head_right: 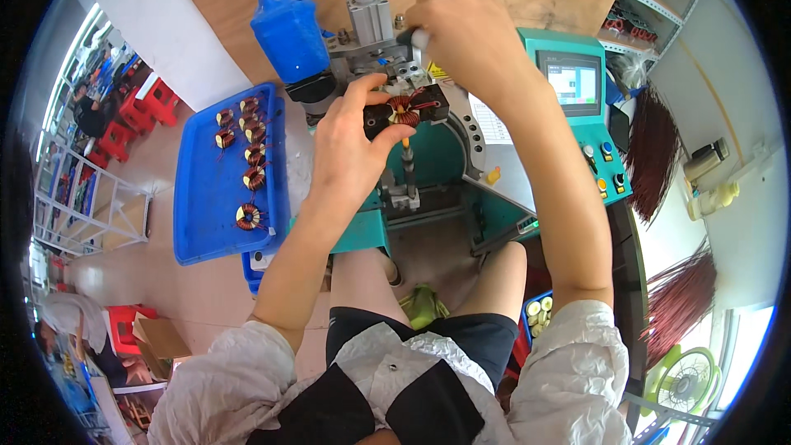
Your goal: Placing copper wire coils onto a specialized winding machine and processing electronic components.
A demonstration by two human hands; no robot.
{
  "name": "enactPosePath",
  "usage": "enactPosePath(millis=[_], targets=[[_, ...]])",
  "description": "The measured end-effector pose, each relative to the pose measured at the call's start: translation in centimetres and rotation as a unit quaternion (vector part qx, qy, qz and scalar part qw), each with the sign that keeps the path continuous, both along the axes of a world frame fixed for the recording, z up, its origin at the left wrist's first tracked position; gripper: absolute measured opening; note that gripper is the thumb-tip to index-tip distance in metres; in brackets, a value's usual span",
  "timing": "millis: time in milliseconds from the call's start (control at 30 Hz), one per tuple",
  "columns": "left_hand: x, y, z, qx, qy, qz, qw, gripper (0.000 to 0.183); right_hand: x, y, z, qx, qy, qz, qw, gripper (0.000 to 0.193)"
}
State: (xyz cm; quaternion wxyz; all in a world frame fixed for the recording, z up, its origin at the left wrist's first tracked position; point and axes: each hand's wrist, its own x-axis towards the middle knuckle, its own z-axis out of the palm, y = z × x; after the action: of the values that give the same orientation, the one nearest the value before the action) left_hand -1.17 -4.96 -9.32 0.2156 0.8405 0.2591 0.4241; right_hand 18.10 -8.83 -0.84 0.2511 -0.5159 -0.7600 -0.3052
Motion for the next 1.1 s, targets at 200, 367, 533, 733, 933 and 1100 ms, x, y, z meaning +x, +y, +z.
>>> enactPosePath(millis=[200,367,533,733,933,1100], targets=[[-0.7,-0.4,-0.1,0.009,-0.011,0.012,1.000,0.061,-5.7,-6.5,-6.5,0.128,0.397,-0.115,0.902,0.031],[0.3,-0.9,-0.5,0.073,-0.010,0.028,0.997,0.060,-9.9,-5.1,-18.3,0.009,0.547,-0.040,0.836,0.052],[-2.0,-0.2,0.8,-0.015,0.087,-0.082,0.993,0.063,-13.0,-5.9,-17.3,-0.072,0.598,0.003,0.798,0.028],[-2.2,0.7,1.1,-0.010,0.065,-0.112,0.992,0.067,-9.6,-8.0,-6.9,-0.296,0.810,0.161,0.481,0.020],[-1.3,0.2,0.0,0.038,0.013,-0.053,0.998,0.063,-9.7,-9.2,-7.5,-0.110,0.414,0.039,0.903,0.031],[-0.4,-0.3,0.0,0.012,-0.013,-0.023,1.000,0.058,-7.4,-6.2,-6.8,0.039,0.221,0.035,0.974,0.037]])
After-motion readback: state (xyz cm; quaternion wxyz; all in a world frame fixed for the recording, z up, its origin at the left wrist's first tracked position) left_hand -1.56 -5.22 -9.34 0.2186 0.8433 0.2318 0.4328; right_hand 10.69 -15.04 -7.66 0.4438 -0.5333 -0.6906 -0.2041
